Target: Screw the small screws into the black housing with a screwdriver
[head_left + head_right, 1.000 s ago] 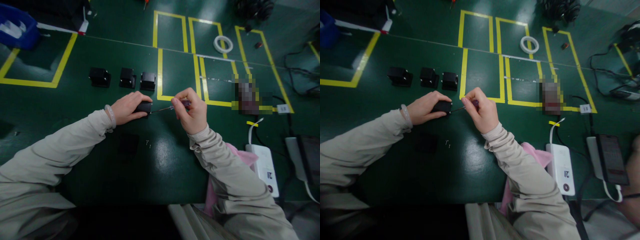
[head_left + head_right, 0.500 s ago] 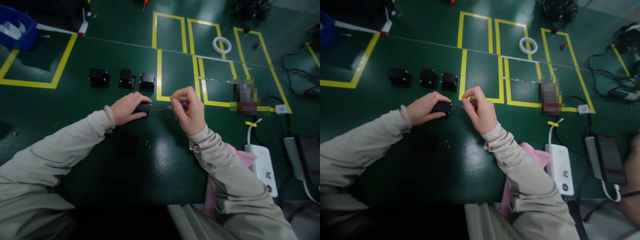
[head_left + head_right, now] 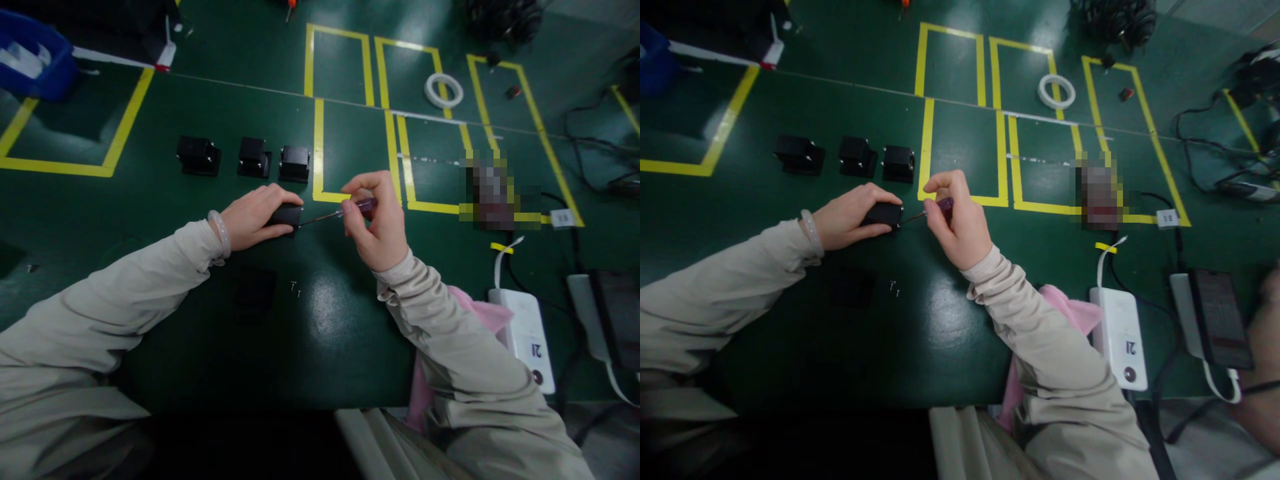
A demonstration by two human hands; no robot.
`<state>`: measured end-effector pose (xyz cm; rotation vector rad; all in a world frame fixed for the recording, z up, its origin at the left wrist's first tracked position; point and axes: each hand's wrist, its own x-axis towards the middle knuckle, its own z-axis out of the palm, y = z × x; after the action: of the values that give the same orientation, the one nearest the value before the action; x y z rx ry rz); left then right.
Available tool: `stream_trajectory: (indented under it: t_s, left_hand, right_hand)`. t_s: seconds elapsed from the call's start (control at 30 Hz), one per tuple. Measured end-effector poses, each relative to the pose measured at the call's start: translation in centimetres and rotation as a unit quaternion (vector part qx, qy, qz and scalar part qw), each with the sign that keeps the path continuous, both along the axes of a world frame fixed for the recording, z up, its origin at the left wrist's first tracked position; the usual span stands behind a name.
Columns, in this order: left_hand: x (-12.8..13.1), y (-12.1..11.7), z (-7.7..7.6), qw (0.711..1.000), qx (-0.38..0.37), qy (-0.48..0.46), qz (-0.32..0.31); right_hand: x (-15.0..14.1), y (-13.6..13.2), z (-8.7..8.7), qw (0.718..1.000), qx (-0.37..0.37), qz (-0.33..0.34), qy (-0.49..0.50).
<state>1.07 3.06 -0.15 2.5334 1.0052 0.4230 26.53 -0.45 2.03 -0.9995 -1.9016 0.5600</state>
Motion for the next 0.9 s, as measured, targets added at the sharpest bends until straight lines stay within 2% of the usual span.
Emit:
stream_trajectory:
  t_s: [0.13, 0.27, 0.53, 0.77, 0.9]
  left_hand:
    - [-0.04, 0.08, -0.18, 1.000, 0.009, -0.007, -0.004]
    - [-0.02, 0.07, -0.19, 1.000, 0.007, -0.010, -0.005]
    - [0.10, 0.02, -0.03, 1.000, 0.010, -0.004, -0.009]
    - [0.10, 0.02, -0.12, 1.000, 0.007, -0.006, -0.005]
    - [0.06, -0.01, -0.13, 1.000, 0.011, -0.006, -0.007]
  right_hand:
    - [0.06, 0.03, 0.09, 1.000, 0.008, 0.011, 0.009]
    - [0.00, -0.09, 0.41, 1.000, 0.006, -0.005, 0.005]
    - [0.13, 0.07, -0.27, 1.000, 0.014, -0.008, 0.010]
    - [0.22, -0.06, 0.32, 1.000, 0.011, -0.015, -0.006]
    - [0.20, -0.04, 0.09, 1.000, 0.017, -0.004, 0.006]
